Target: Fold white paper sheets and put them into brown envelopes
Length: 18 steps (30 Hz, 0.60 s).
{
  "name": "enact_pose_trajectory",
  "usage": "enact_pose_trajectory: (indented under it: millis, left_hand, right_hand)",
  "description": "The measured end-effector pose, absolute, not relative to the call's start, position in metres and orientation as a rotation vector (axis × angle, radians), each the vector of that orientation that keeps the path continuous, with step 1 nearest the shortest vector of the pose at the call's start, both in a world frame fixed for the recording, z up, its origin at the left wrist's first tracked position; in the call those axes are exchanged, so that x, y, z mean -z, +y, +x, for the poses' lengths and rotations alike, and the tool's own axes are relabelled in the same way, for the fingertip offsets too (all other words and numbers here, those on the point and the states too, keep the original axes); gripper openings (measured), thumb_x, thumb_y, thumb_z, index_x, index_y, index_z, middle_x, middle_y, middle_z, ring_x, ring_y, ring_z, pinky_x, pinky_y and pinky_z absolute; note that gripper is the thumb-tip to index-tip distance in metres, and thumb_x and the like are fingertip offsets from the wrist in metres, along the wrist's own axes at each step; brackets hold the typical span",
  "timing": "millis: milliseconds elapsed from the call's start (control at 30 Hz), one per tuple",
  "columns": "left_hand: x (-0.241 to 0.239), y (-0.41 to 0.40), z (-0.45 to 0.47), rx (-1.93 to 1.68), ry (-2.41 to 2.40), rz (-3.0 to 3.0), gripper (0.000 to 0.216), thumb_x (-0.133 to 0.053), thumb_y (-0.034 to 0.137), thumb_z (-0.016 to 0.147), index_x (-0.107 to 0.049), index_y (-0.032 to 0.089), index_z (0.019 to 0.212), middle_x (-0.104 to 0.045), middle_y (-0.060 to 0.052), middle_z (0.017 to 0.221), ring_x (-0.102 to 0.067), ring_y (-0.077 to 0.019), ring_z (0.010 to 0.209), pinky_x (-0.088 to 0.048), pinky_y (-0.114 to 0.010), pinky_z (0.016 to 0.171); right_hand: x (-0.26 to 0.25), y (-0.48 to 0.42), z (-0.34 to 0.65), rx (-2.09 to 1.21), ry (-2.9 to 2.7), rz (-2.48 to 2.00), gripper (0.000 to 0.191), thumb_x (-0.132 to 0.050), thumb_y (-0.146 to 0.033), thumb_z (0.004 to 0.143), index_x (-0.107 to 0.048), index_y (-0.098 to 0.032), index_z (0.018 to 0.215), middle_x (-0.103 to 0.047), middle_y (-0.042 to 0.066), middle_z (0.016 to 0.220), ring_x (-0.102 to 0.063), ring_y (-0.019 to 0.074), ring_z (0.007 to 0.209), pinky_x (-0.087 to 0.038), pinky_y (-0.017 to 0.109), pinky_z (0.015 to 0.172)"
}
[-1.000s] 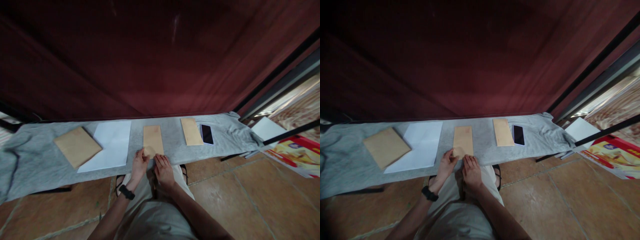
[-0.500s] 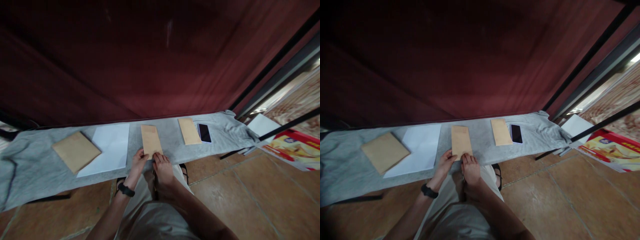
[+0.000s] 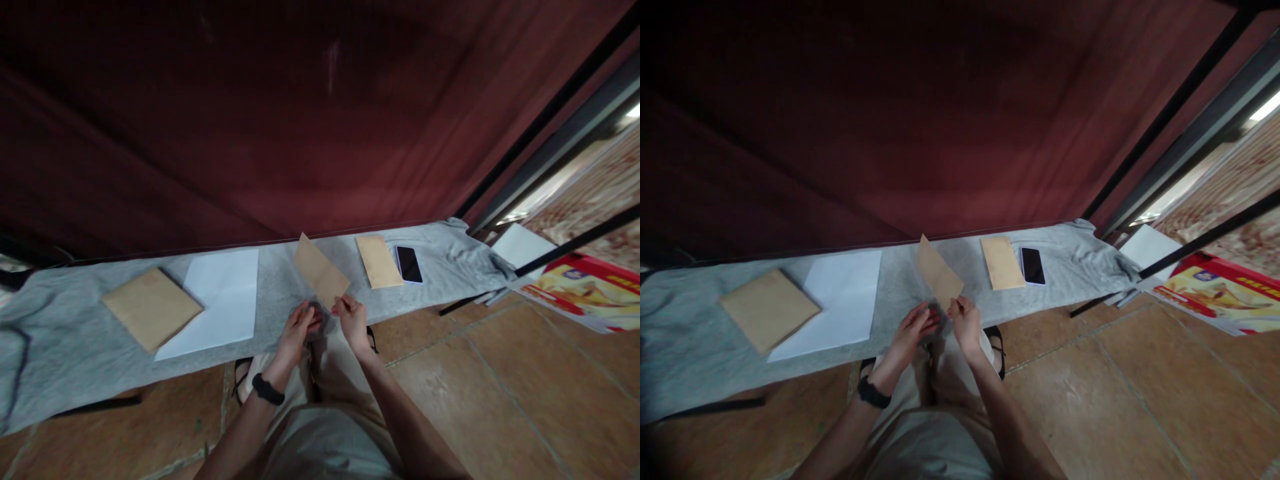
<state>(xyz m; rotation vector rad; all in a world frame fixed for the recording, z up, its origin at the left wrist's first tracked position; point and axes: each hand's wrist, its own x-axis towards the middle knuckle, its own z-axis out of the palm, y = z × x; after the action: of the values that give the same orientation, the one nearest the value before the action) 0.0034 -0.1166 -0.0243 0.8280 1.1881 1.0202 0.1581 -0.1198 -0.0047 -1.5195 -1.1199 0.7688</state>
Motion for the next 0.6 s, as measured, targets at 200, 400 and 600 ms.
enact_pose_trajectory:
  millis: [200, 400, 600]
  left_hand:
    - [0.013, -0.118, 0.018, -1.038, 1.088, 0.793, 0.049, -0.084, 0.046, 0.07, -0.07, 0.017, 0.107, -0.076, -0.008, 0.102, -0.071, -0.0166, 0.08, -0.056, -0.026, 0.067]
    - [0.014, -0.111, 0.003, -1.009, 1.171, 0.872, 0.043, -0.083, 0.037, 0.062, -0.071, 0.016, 0.098, -0.074, -0.003, 0.084, -0.061, -0.0112, 0.062, -0.043, -0.021, 0.053]
    - [0.011, -0.101, -0.007, -0.948, 1.237, 0.959, 0.038, -0.082, 0.035, 0.062, -0.068, 0.016, 0.091, -0.066, 0.002, 0.065, -0.057, -0.0111, 0.054, -0.038, -0.021, 0.048]
  right_hand:
    - [0.014, -0.129, 0.144, -1.223, -0.62, -1.302, 0.044, -0.078, -0.061, 0.068, -0.065, -0.02, 0.071, -0.067, 0.0, 0.059, -0.066, 0.0176, 0.056, -0.054, 0.028, 0.054]
    - [0.019, -0.138, 0.138, -1.377, -0.505, -1.256, 0.042, -0.084, -0.056, 0.063, -0.065, -0.02, 0.073, -0.067, 0.0, 0.062, -0.064, 0.0154, 0.057, -0.051, 0.025, 0.053]
    - [0.022, -0.136, 0.142, -1.371, -0.402, -1.254, 0.038, -0.081, -0.051, 0.069, -0.059, -0.022, 0.077, -0.067, -0.001, 0.067, -0.066, 0.0159, 0.061, -0.054, 0.027, 0.056]
